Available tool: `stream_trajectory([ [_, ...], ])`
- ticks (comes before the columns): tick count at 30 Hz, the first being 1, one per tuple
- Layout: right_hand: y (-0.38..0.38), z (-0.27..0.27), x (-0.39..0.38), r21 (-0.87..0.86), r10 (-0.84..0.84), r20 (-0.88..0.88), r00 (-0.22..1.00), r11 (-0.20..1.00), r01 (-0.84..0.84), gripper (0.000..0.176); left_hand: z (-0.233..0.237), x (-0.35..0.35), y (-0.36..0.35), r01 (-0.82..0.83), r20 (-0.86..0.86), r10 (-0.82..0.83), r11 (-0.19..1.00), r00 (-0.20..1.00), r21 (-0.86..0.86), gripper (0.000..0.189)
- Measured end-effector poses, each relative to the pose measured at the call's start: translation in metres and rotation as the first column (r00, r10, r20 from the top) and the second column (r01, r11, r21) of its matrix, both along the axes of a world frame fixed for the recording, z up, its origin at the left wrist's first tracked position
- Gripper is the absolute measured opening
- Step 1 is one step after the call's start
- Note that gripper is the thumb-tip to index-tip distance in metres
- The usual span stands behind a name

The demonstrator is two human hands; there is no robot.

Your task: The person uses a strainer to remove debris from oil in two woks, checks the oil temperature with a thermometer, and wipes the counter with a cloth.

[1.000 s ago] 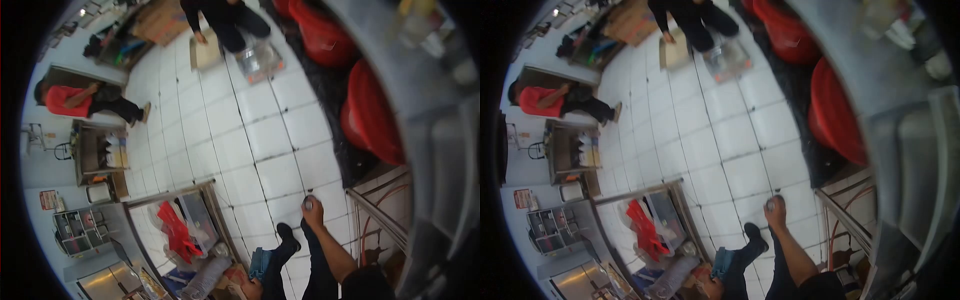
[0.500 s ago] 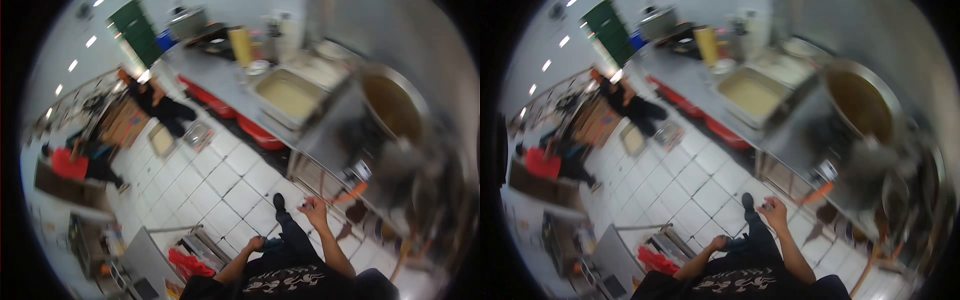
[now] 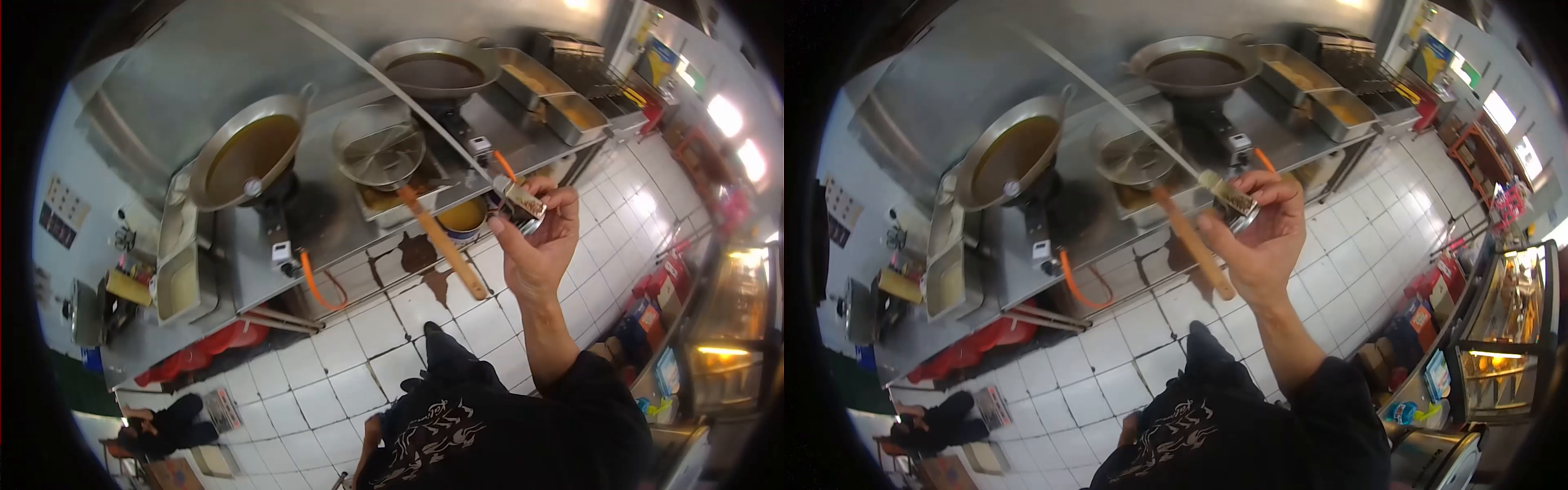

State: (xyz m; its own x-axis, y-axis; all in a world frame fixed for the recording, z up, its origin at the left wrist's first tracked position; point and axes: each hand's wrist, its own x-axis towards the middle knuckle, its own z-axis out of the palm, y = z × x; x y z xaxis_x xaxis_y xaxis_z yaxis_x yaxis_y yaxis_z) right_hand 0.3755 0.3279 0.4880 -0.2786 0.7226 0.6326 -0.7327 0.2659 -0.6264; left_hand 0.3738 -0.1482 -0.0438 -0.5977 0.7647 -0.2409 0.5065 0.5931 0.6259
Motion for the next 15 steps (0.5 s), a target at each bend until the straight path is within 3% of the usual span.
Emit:
stream_trajectory([
  [1, 0.018, 0.004, 0.006, 0.144, -0.13, -0.02, 0.991, 0.981, 0.132, 0.05, 0.01, 0.003, 0.013, 0.094, 0.166, -0.039, 0.938, 0.985, -0.335, 0.02],
  [2, 0.034, 0.012, 0.009, 0.235, -0.2, -0.062, 0.978, 0.949, 0.209, 0.046, 0.0, 0.022, -0.004, -0.31, 0.431, 0.214, 0.936, 0.877, 0.168, 0.026],
  [3, 0.06, 0.015, 0.007, 0.238, -0.202, -0.066, 0.977, 0.948, 0.212, 0.046, -0.01, 0.031, 0.004, -0.259, 0.353, 0.24, 0.966, 0.904, 0.008, 0.027],
  [5, 0.11, 0.027, 0.012, 0.536, -0.371, -0.074, 0.926, 0.768, 0.35, 0.04, -0.023, 0.044, 0.013, -0.181, 0.295, 0.241, 0.959, 0.925, -0.216, 0.028],
  [7, 0.165, 0.038, 0.003, 0.596, -0.36, -0.083, 0.929, 0.73, 0.336, 0.035, -0.04, 0.055, 0.023, -0.131, 0.262, 0.233, 0.925, 0.937, -0.356, 0.029],
  [10, 0.247, 0.046, -0.017, 0.812, -0.484, -0.015, 0.875, 0.504, 0.293, 0.035, -0.057, 0.06, 0.057, -0.002, 0.224, 0.138, 0.855, 0.965, -0.519, 0.031],
  [11, 0.272, 0.046, -0.024, 0.82, -0.467, -0.011, 0.884, 0.502, 0.275, 0.035, -0.033, 0.055, 0.082, -0.059, 0.149, 0.205, 0.754, 0.967, -0.654, 0.041],
  [13, 0.325, 0.051, -0.044, 0.91, -0.486, -0.002, 0.874, 0.362, 0.203, 0.036, -0.04, 0.062, 0.122, -0.095, 0.196, 0.37, 0.638, 0.908, -0.764, 0.051],
  [14, 0.347, 0.053, -0.053, 0.931, -0.479, 0.015, 0.878, 0.327, 0.163, 0.037, 0.001, 0.064, 0.15, -0.153, 0.098, 0.305, 0.698, 0.947, -0.7, 0.046],
  [15, 0.366, 0.055, -0.063, 0.933, -0.457, 0.021, 0.889, 0.329, 0.148, 0.037, 0.0, 0.07, 0.165, -0.288, 0.191, 0.477, 0.754, 0.858, -0.59, 0.041],
])
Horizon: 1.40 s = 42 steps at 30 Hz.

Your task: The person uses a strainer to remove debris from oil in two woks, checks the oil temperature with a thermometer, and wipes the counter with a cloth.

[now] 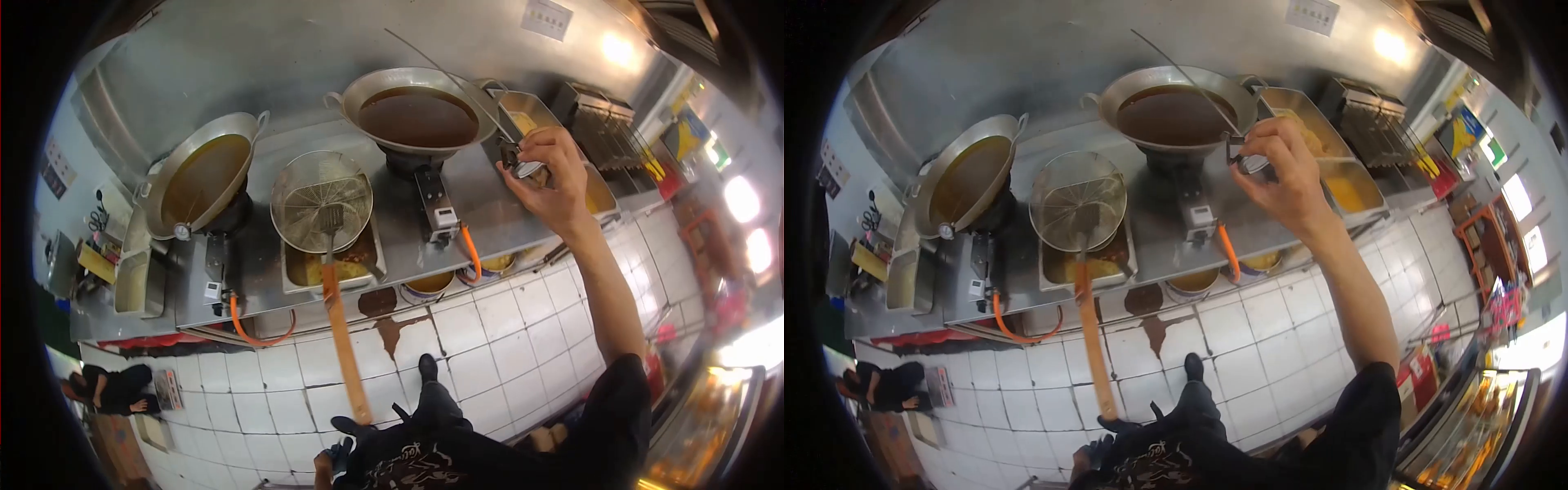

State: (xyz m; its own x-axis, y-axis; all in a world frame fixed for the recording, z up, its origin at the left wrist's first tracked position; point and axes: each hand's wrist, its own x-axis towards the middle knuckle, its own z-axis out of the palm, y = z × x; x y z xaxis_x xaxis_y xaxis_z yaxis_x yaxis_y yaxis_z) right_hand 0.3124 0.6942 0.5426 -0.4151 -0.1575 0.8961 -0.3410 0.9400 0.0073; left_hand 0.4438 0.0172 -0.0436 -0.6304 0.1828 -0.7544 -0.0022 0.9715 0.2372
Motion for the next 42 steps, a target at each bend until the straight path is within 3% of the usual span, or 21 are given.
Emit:
stream_trajectory([
  [1, 0.019, 0.0, -0.01, 0.05, 0.016, 0.093, 0.996, 0.999, -0.02, 0.036, -0.002, 0.016, 0.02, -0.583, 0.126, 0.569, 0.8, 0.812, 0.144, 0.04],
  [2, 0.034, -0.002, -0.018, 0.092, 0.024, 0.187, 0.982, 0.995, -0.042, 0.035, -0.003, 0.029, 0.028, -0.941, 0.296, 0.897, 0.285, 0.329, 0.183, 0.039],
  [3, 0.044, -0.006, -0.024, 0.075, 0.042, 0.198, 0.979, 0.995, -0.058, 0.035, 0.01, 0.034, 0.039, -0.947, 0.286, 0.906, 0.273, 0.312, 0.167, 0.039],
  [5, 0.062, -0.007, -0.044, 0.196, -0.007, 0.415, 0.91, 0.977, -0.082, 0.03, 0.044, 0.041, 0.094, -0.97, 0.194, 0.954, 0.208, 0.23, 0.129, 0.025],
  [6, 0.072, -0.013, -0.054, 0.196, 0.021, 0.436, 0.9, 0.974, -0.118, 0.03, 0.033, 0.052, 0.1, -0.945, 0.383, 0.91, 0.024, 0.155, 0.326, 0.024],
  [7, 0.082, -0.023, -0.063, 0.253, -0.032, 0.526, 0.85, 0.96, -0.12, 0.028, 0.028, 0.074, 0.1, -0.875, 0.247, 0.853, 0.39, 0.46, 0.286, 0.026],
  [8, 0.089, -0.031, -0.071, 0.315, -0.098, 0.598, 0.795, 0.941, -0.121, 0.026, 0.103, 0.071, 0.141, -0.691, 0.1, 0.687, 0.695, 0.719, 0.197, 0.031],
  [11, 0.104, -0.049, -0.098, 0.384, -0.188, 0.697, 0.692, 0.913, -0.139, 0.029, 0.079, 0.111, 0.154, -0.712, 0.013, 0.714, 0.696, 0.7, 0.091, 0.031],
  [18, 0.121, -0.046, -0.123, 0.4, -0.119, 0.705, 0.699, 0.88, -0.254, 0.036, 0.066, 0.168, 0.203, -0.732, 0.006, 0.732, 0.681, 0.681, 0.011, 0.032],
  [20, 0.13, -0.049, -0.129, 0.458, -0.107, 0.715, 0.691, 0.818, -0.348, 0.035, 0.063, 0.172, 0.21, -0.738, 0.021, 0.738, 0.675, 0.675, -0.004, 0.033],
  [27, 0.146, -0.067, -0.137, 0.498, -0.143, 0.72, 0.68, 0.788, -0.362, 0.028, 0.073, 0.166, 0.202, -0.732, 0.037, 0.74, 0.67, 0.672, -0.123, 0.034],
  [30, 0.15, -0.077, -0.144, 0.58, -0.134, 0.638, 0.758, 0.731, -0.359, 0.033, 0.077, 0.154, 0.189, -0.716, 0.051, 0.732, 0.677, 0.68, -0.171, 0.035],
  [32, 0.153, -0.084, -0.152, 0.611, -0.036, 0.579, 0.815, 0.681, -0.404, 0.031, 0.08, 0.147, 0.184, -0.702, 0.061, 0.723, 0.685, 0.688, -0.195, 0.036],
  [33, 0.154, -0.086, -0.154, 0.607, -0.047, 0.586, 0.809, 0.687, -0.4, 0.031, 0.082, 0.145, 0.179, -0.694, 0.064, 0.717, 0.69, 0.694, -0.206, 0.036],
  [35, 0.156, -0.088, -0.158, 0.699, -0.049, 0.535, 0.844, 0.587, -0.409, 0.029, 0.083, 0.136, 0.17, -0.676, 0.07, 0.702, 0.704, 0.709, -0.216, 0.036],
  [42, 0.155, -0.096, -0.169, 0.728, -0.087, 0.535, 0.84, 0.551, -0.407, 0.017, 0.083, 0.113, 0.147, -0.644, 0.073, 0.672, 0.731, 0.737, -0.226, 0.039],
])
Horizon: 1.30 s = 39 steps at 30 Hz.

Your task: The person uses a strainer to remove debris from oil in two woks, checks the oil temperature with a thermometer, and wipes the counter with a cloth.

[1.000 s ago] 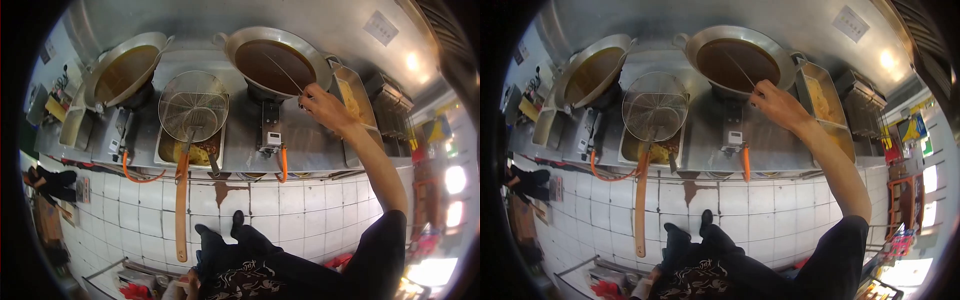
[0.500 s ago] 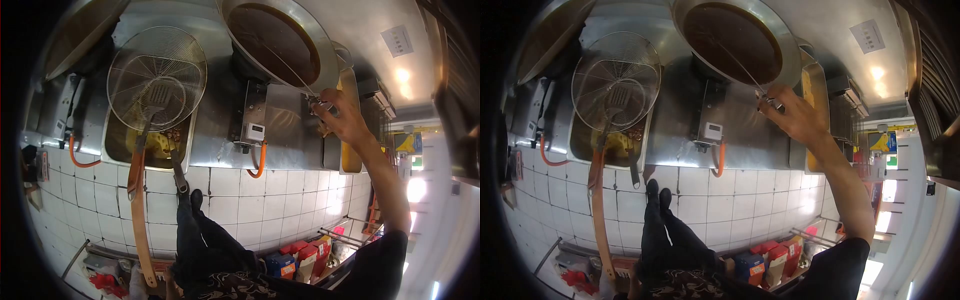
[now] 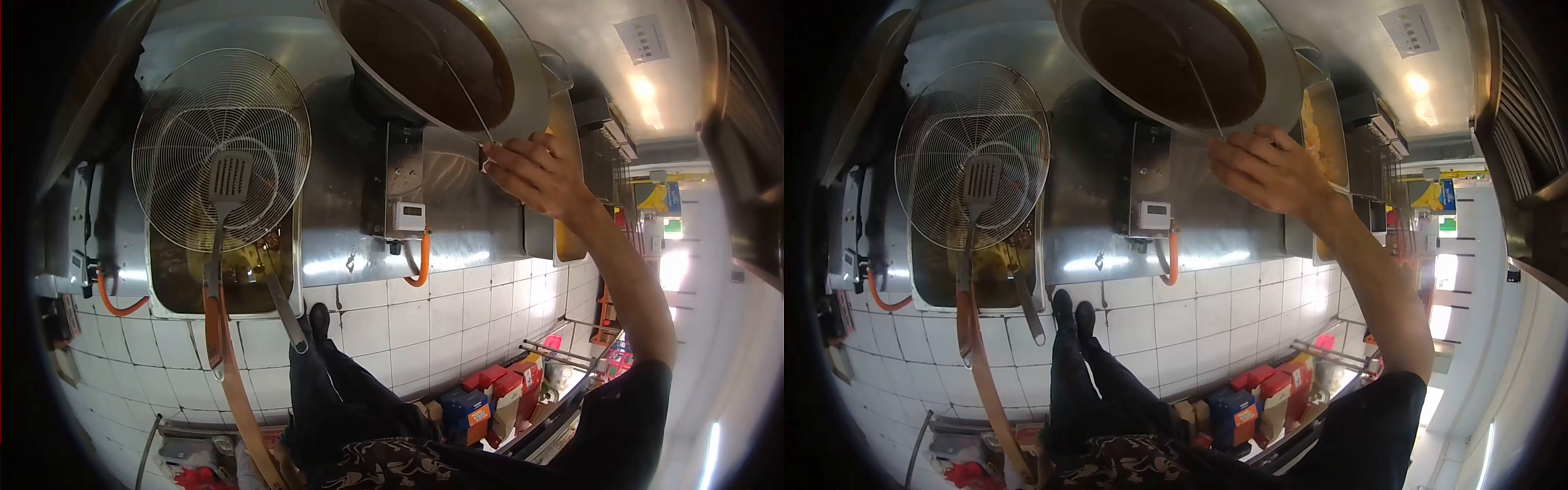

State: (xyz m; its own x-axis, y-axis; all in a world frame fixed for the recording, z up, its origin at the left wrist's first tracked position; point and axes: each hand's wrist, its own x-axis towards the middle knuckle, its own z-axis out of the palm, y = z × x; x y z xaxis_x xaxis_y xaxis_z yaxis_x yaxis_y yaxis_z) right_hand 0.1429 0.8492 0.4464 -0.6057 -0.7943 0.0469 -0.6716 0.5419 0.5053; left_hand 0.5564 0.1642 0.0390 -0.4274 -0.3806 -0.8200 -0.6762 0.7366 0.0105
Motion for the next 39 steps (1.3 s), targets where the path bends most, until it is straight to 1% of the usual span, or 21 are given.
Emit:
stream_trajectory([
  [12, 0.014, -0.001, -0.014, 0.119, 0.024, 0.117, 0.993, 0.992, -0.038, 0.01, -0.021, -0.017, -0.006, 0.128, -0.103, -0.119, 0.989, 0.987, 0.078, 0.042],
  [15, 0.02, -0.007, -0.02, 0.127, 0.027, 0.151, 0.988, 0.991, -0.047, 0.011, -0.034, -0.017, 0.002, 0.252, -0.183, -0.226, 0.958, 0.957, 0.136, 0.044],
  [17, 0.017, -0.011, -0.019, 0.171, 0.055, 0.115, 0.992, 0.982, -0.074, 0.011, -0.056, -0.021, 0.011, 0.508, -0.362, -0.419, 0.839, 0.832, 0.195, 0.044],
  [19, -0.003, -0.008, 0.0, 0.05, 0.049, 0.082, 0.995, 0.997, -0.053, 0.011, -0.076, -0.036, 0.029, 0.754, -0.56, -0.579, 0.644, 0.593, 0.133, 0.045],
  [20, -0.012, -0.01, 0.007, -0.035, 0.046, 0.055, 0.997, 0.998, -0.044, 0.012, -0.068, -0.06, 0.05, 0.626, -0.494, -0.469, 0.75, 0.732, 0.214, 0.041],
  [21, -0.026, -0.021, 0.022, -0.082, 0.051, 0.03, 0.998, 0.995, -0.049, 0.012, -0.077, -0.072, 0.061, 0.633, -0.676, -0.392, 0.761, 0.624, 0.143, 0.038],
  [22, -0.044, -0.033, 0.047, -0.266, 0.042, 0.087, 0.995, 0.964, -0.017, 0.013, -0.011, -0.122, 0.111, 0.773, -0.426, -0.683, 0.632, 0.594, 0.065, 0.033],
  [23, -0.062, -0.046, 0.074, -0.434, 0.048, 0.15, 0.988, 0.901, 0.022, 0.015, -0.023, -0.119, 0.121, 0.485, -0.512, -0.362, 0.866, 0.779, 0.125, 0.036],
  [24, -0.076, -0.076, 0.098, -0.52, 0.045, 0.226, 0.973, 0.85, 0.082, 0.021, -0.05, -0.121, 0.132, 0.14, -0.579, 0.018, 0.964, 0.815, 0.226, 0.04],
  [25, -0.097, -0.121, 0.126, -0.573, -0.094, 0.266, 0.959, 0.785, 0.236, 0.027, -0.065, -0.132, 0.146, 0.1, -0.534, 0.075, 0.951, 0.842, 0.292, 0.04],
  [26, -0.114, -0.163, 0.152, -0.623, -0.127, 0.485, 0.865, 0.644, 0.444, 0.04, -0.074, -0.144, 0.161, 0.056, -0.481, 0.133, 0.932, 0.867, 0.357, 0.042],
  [28, -0.158, -0.228, 0.198, -0.52, -0.043, 0.844, 0.535, 0.183, 0.834, 0.064, 0.072, -0.193, 0.24, -0.02, -0.347, 0.321, 0.76, 0.881, 0.65, 0.039],
  [30, -0.203, -0.269, 0.223, -0.392, 0.107, 0.909, 0.402, -0.106, 0.914, 0.086, 0.129, -0.208, 0.278, -0.194, -0.016, 0.569, 0.306, 0.822, 0.932, 0.037],
  [32, -0.237, -0.278, 0.235, -0.153, 0.527, 0.781, 0.335, -0.358, 0.921, 0.089, 0.192, -0.206, 0.295, -0.286, 0.15, 0.54, 0.178, 0.828, 0.942, 0.045],
  [33, -0.246, -0.277, 0.236, 0.002, 0.646, 0.662, 0.379, -0.507, 0.862, 0.069, 0.204, -0.2, 0.293, -0.284, 0.135, 0.55, 0.194, 0.824, 0.939, 0.045],
  [34, -0.252, -0.277, 0.23, 0.005, 0.659, 0.65, 0.379, -0.502, 0.865, 0.069, 0.213, -0.196, 0.291, -0.222, 0.118, 0.568, 0.116, 0.814, 0.968, 0.046],
  [35, -0.253, -0.274, 0.218, -0.015, 0.574, 0.676, 0.463, -0.617, 0.787, 0.054, 0.217, -0.191, 0.289, -0.156, 0.106, 0.585, 0.035, 0.804, 0.987, 0.048],
  [36, -0.252, -0.27, 0.203, -0.038, 0.476, 0.699, 0.533, -0.719, 0.693, 0.04, 0.216, -0.182, 0.281, -0.152, 0.097, 0.591, 0.045, 0.801, 0.987, 0.048],
  [37, -0.248, -0.258, 0.187, -0.278, 0.249, 0.71, 0.658, -0.76, 0.587, 0.029, 0.214, -0.168, 0.265, -0.181, 0.046, 0.624, 0.155, 0.78, 0.971, 0.049],
  [38, -0.237, -0.245, 0.163, -0.58, -0.022, 0.65, 0.759, -0.66, 0.478, 0.03, 0.21, -0.154, 0.245, -0.211, -0.01, 0.649, 0.262, 0.76, 0.942, 0.051],
  [39, -0.23, -0.23, 0.138, -0.624, -0.136, 0.67, 0.73, -0.636, 0.454, 0.032, 0.197, -0.134, 0.223, -0.214, -0.096, 0.651, 0.38, 0.753, 0.9, 0.05],
])
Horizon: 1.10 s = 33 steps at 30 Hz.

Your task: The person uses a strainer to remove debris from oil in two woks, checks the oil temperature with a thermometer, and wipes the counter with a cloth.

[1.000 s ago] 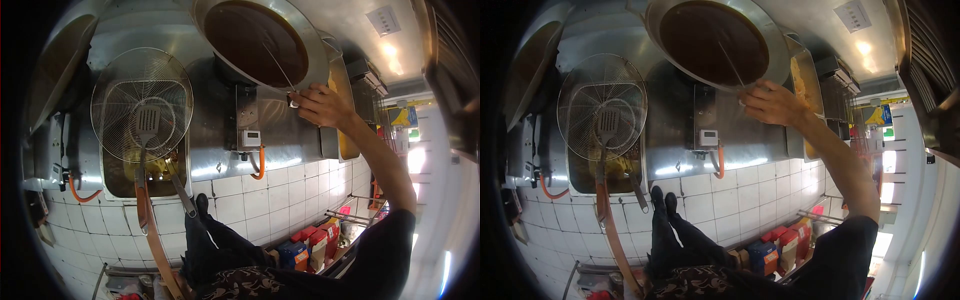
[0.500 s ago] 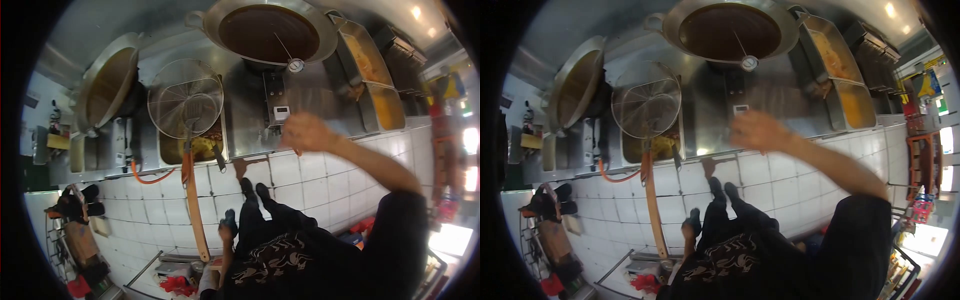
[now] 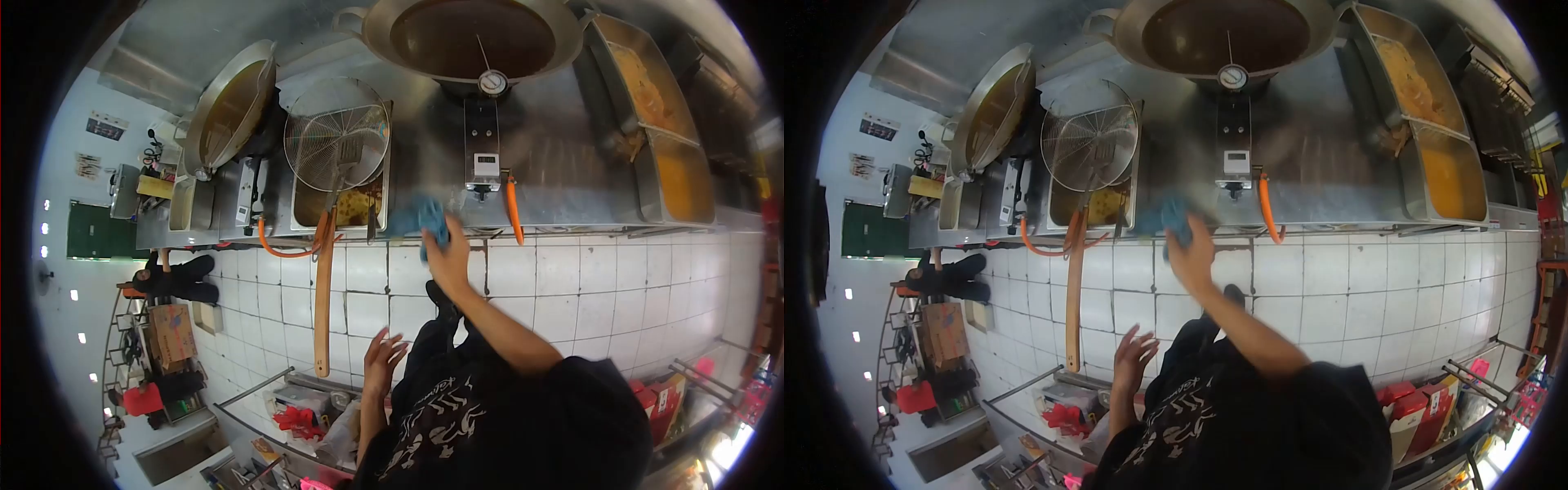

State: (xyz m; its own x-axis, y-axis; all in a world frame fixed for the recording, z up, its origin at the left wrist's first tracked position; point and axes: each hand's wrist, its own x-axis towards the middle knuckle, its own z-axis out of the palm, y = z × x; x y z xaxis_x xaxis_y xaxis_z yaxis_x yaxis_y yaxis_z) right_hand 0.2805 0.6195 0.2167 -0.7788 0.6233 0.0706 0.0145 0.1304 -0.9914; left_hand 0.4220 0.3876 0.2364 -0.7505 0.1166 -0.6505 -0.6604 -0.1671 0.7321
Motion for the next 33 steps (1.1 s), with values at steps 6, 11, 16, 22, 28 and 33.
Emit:
stream_trajectory([
  [6, 0.025, -0.027, -0.155, 0.574, 0.007, 0.266, 0.964, 0.802, -0.165, 0.055, -0.067, 0.133, -0.11, -0.14, 0.042, 0.17, 0.91, 0.985, -0.391, 0.044],
  [11, 0.008, -0.084, -0.173, 0.789, -0.194, 0.494, 0.848, 0.51, -0.343, 0.059, -0.05, 0.194, -0.112, -0.285, 0.138, 0.352, 0.891, 0.926, -0.354, 0.034],
  [16, 0.004, -0.079, -0.149, 0.744, -0.218, 0.545, 0.81, 0.571, -0.347, 0.052, -0.16, 0.307, -0.172, -0.016, 0.016, 0.037, 0.72, 0.999, -0.694, 0.03],
  [22, -0.005, -0.07, -0.103, 0.759, -0.229, 0.524, 0.82, 0.563, -0.328, 0.043, -0.136, 0.278, -0.152, -0.074, 0.236, 0.262, 0.8, 0.936, -0.595, 0.028],
  [28, 0.004, -0.075, -0.078, 0.757, -0.197, 0.53, 0.825, 0.548, -0.356, 0.038, -0.154, 0.243, -0.177, -0.171, 0.249, 0.326, 0.854, 0.912, -0.492, 0.026],
  [33, 0.04, -0.062, -0.047, 0.722, 0.018, 0.569, 0.822, 0.466, -0.51, 0.04, -0.275, 0.271, -0.232, -0.237, 0.161, 0.349, 0.846, 0.923, -0.478, 0.024],
])
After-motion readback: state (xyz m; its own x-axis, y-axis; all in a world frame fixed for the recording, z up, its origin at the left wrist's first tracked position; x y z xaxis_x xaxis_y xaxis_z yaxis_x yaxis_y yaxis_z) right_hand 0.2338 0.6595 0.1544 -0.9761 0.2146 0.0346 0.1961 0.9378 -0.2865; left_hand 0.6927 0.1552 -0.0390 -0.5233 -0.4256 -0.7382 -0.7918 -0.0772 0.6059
